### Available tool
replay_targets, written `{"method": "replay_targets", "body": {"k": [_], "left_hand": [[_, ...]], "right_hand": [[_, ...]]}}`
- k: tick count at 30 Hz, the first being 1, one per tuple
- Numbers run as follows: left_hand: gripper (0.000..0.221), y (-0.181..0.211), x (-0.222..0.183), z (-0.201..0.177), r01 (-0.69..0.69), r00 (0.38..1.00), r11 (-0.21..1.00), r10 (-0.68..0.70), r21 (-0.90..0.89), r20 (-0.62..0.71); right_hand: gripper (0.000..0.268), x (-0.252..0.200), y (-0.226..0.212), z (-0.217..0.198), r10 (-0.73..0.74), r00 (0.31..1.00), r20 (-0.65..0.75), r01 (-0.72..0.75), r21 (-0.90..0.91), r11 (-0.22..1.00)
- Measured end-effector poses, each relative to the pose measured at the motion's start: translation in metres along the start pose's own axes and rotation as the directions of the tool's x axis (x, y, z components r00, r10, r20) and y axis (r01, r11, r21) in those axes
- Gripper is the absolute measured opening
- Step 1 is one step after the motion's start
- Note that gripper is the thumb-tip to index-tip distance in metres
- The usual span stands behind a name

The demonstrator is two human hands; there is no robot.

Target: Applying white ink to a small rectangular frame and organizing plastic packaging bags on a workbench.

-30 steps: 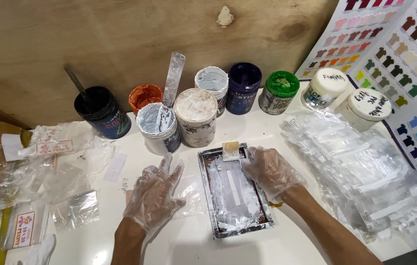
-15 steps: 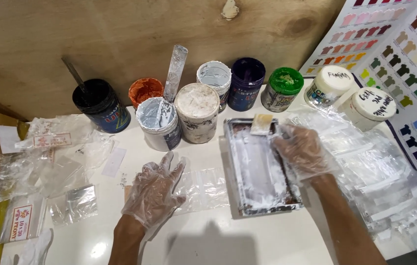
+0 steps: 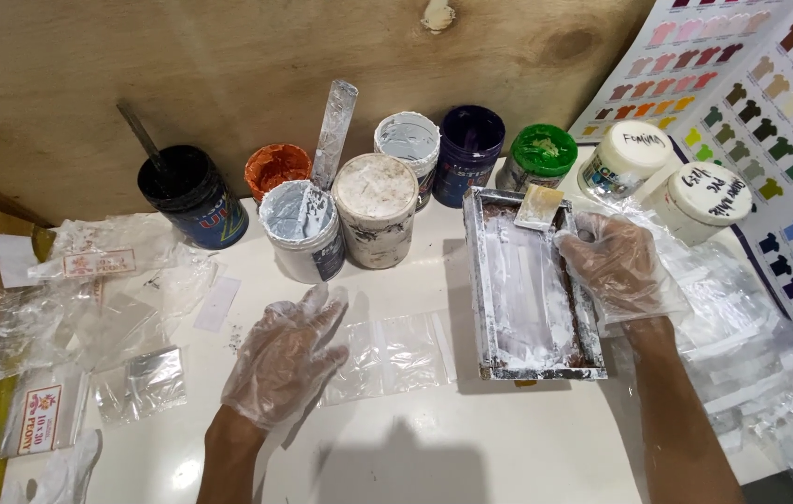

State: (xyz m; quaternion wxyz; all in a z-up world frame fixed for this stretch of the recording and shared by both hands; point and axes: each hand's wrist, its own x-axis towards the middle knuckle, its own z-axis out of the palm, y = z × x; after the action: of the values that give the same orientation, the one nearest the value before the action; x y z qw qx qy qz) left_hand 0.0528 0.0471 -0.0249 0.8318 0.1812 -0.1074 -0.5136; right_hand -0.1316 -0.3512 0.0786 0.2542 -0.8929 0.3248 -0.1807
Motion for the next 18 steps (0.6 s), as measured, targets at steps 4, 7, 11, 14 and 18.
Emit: {"method": "replay_targets", "body": {"k": [4, 7, 11, 14, 18], "left_hand": [[0.031, 0.007, -0.007, 0.018, -0.126, 0.991, 0.99, 0.129, -0.071, 0.045], [0.037, 0.017, -0.011, 0.008, -0.093, 0.991, 0.996, 0.093, 0.006, -0.097], [0.041, 0.025, 0.007, 0.074, 0.418, 0.723, -0.24, 0.671, 0.876, -0.161], [0.039, 0.03, 0.011, 0.121, 0.554, 0.568, 0.058, 0.703, 0.83, -0.428], [0.037, 0.038, 0.012, 0.161, 0.634, 0.282, 0.483, 0.584, 0.605, -0.761]], "right_hand": [[0.017, -0.005, -0.02, 0.001, -0.049, 0.999, 0.023, 0.047, 0.076, 0.996], [0.013, -0.022, -0.069, -0.01, -0.067, 0.986, 0.152, 0.038, 0.19, 0.981], [0.024, -0.041, -0.112, 0.001, -0.293, 0.859, 0.42, 0.196, 0.258, 0.946], [0.02, -0.058, -0.112, 0.037, -0.302, 0.664, 0.684, -0.125, 0.5, 0.857], [0.016, -0.078, -0.127, 0.075, -0.469, 0.243, 0.849, -0.658, 0.499, 0.563]]}}
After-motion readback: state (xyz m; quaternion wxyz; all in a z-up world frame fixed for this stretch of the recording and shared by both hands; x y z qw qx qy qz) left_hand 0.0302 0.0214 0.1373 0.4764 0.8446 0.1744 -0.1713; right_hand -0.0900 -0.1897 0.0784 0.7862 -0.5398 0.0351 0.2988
